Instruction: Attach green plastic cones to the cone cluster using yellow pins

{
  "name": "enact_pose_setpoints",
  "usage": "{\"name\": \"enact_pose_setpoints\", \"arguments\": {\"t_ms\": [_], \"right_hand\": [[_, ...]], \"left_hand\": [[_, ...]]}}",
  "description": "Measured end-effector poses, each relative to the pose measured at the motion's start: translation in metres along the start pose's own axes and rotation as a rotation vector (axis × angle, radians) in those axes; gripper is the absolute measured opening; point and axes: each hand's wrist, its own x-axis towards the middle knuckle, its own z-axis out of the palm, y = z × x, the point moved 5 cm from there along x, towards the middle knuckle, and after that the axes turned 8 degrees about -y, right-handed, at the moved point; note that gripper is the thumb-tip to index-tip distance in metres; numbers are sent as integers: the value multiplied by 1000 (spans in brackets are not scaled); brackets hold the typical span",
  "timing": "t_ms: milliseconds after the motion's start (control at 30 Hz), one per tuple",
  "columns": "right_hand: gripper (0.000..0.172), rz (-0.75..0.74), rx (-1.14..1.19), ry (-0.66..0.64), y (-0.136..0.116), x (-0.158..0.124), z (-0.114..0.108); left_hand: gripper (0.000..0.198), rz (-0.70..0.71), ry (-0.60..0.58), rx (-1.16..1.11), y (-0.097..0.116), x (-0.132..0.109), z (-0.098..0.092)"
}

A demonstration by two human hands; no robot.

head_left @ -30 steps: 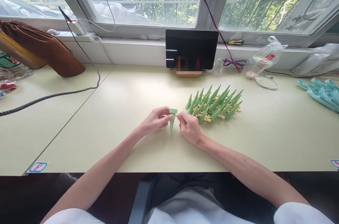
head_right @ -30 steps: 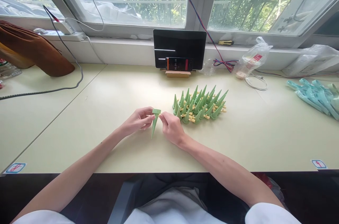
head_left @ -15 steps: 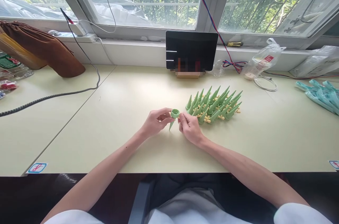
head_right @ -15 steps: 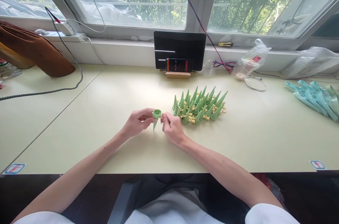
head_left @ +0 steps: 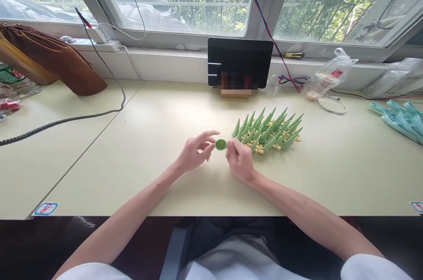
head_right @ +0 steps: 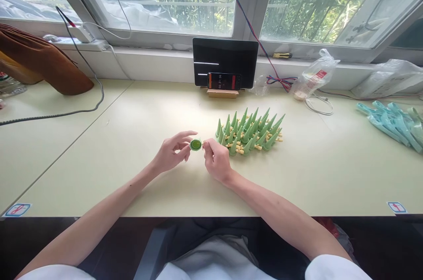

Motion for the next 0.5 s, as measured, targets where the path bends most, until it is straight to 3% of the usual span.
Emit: {"name": "enact_pose_setpoints", "arguments": {"t_ms": [67,233,500], "right_hand": [[31,-72,-79,12,-3,1,-2],[24,-250,-204,-27,-8,4,0],[24,-257,-222,-107,-4,3,3]], "left_hand": [[28,-128,-36,-160,-4,2,0],[49,-345,-280,-439,-6,2,7],[41,-334,-365,-516,-6,0,9]]}}
